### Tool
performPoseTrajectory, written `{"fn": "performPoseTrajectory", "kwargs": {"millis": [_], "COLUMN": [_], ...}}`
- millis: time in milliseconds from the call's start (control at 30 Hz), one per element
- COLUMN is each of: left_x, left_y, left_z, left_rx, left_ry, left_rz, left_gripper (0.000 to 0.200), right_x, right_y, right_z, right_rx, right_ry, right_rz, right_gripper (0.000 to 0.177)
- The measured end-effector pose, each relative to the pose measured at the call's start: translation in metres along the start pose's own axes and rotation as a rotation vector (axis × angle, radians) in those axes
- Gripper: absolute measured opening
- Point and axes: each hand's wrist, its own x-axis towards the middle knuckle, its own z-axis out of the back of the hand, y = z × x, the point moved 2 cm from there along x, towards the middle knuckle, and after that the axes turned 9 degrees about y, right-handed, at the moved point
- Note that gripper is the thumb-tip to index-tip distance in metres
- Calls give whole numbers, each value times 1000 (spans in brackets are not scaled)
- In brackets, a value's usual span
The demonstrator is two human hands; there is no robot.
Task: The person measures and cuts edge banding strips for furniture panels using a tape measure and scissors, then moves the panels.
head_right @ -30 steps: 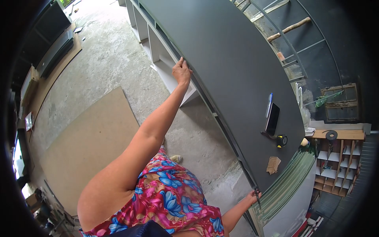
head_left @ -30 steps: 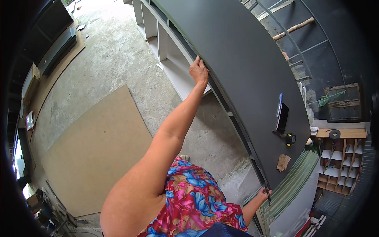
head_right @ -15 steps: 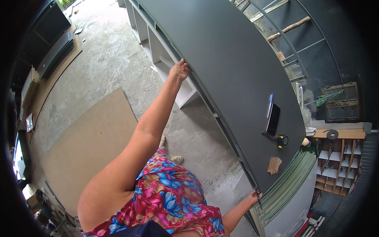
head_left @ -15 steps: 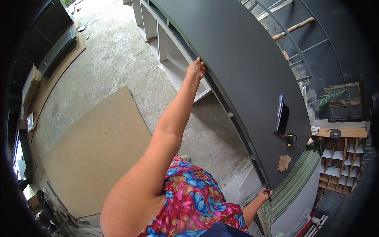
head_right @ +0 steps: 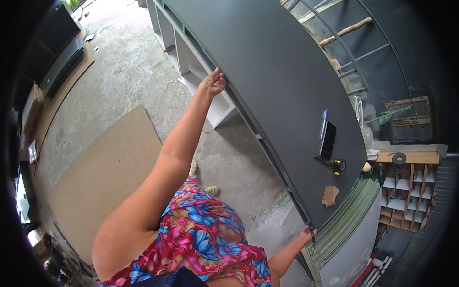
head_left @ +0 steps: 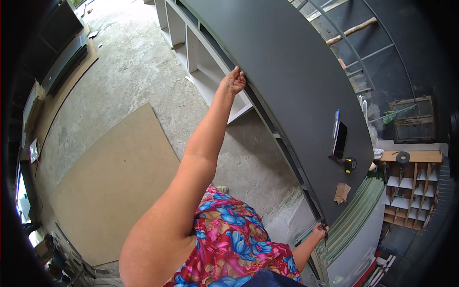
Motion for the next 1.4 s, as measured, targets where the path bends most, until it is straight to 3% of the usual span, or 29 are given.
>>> {"fn": "performPoseTrajectory", "kwargs": {"millis": [267, 667, 967, 1033, 1100, 1167, 1300, 1400], "left_x": [-1, 1, -1, -3, -6, -5, -4, -10], "left_y": [-1, -2, -2, -3, -2, -2, -3, -1], "left_z": [0, 4, 4, 2, 1, 2, 4, 2], "left_rx": [53, 43, 48, 51, 66, 63, 59, 55], "left_ry": [38, 29, 44, 49, 53, 58, 59, 42], "left_rz": [-18, -1, 6, -5, -13, 3, 7, -9], "left_gripper": [16, 18, 19, 19, 19, 20, 20, 19], "right_x": [-27, -8, -95, -135, -164, -172, -179, -223], "right_y": [-2, 3, 26, 38, 54, 53, 9, -58], "right_z": [-11, 4, -51, -80, -114, -161, -254, -311], "right_rx": [-73, -184, -153, -409, -910, -766, -961, -1449], "right_ry": [-99, -56, -199, -35, 174, 433, 856, 1066], "right_rz": [-30, -94, 491, 825, 1185, 1142, 896, 1100], "right_gripper": [22, 22, 20, 19, 18, 18, 30, 28]}}
